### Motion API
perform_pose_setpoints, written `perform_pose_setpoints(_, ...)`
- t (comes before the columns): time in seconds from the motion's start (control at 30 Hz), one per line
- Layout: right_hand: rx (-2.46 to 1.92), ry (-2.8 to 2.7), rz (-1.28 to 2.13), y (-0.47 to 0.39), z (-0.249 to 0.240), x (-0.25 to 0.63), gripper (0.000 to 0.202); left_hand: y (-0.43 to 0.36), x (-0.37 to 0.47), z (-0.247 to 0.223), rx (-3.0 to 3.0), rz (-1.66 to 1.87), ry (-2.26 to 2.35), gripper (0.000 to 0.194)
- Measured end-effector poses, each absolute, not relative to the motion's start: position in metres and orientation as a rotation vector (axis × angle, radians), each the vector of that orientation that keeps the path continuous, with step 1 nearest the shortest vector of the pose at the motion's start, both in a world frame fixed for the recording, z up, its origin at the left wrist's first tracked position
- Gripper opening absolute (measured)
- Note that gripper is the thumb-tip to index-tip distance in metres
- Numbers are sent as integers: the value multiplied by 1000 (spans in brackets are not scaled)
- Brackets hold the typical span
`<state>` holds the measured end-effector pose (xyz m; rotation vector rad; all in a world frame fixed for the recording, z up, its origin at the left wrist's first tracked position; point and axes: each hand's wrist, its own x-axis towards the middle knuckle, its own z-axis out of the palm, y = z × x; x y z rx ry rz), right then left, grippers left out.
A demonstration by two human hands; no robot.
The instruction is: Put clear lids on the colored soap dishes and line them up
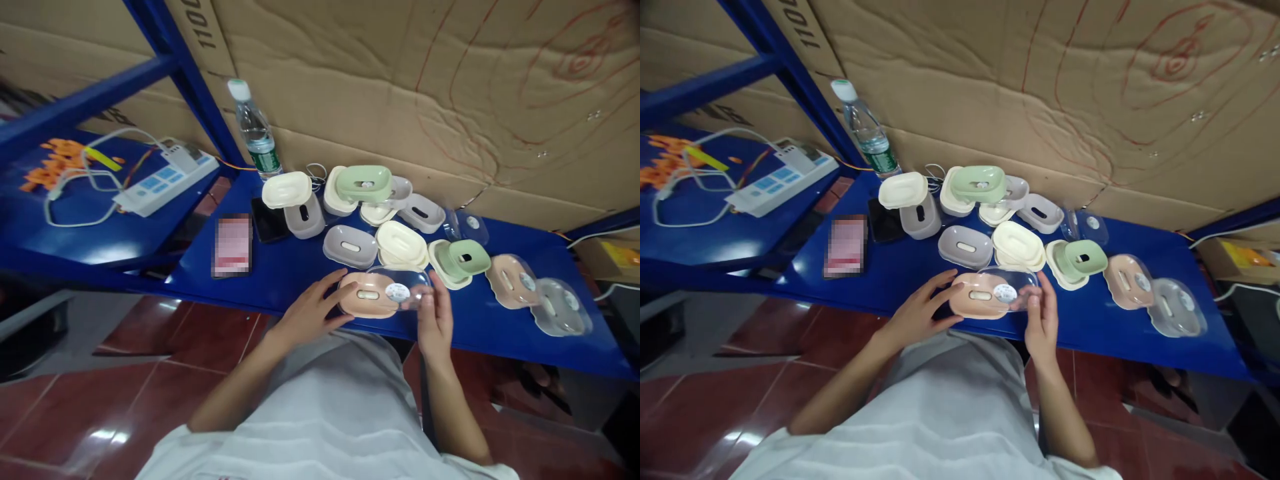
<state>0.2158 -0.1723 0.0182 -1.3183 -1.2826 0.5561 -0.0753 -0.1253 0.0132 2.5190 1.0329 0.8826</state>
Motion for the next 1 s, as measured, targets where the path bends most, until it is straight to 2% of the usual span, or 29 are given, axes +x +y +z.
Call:
perform_pose_setpoints(0.23, -1499, -1532, 316, -174, 17, 208, 48, -126, -76, 17, 2530, 854, 1022, 67)
perform_pose_setpoints(0.37, -1527, -1606, 333, -172, 19, 210, 45, -126, -77, 17, 2505, 858, 1030, 63)
perform_pose_setpoints(0.57, -1483, -1785, 391, -171, 18, 211, 65, -128, -77, 11, 2409, 963, 1036, 66)
perform_pose_setpoints(0.8, -1508, -1878, 391, -173, 17, 208, 77, -129, -76, 10, 2378, 960, 1092, 65)
perform_pose_setpoints(1.0, -1382, -2008, 419, -172, 26, 207, 71, -128, -76, 11, 2393, 938, 1076, 58)
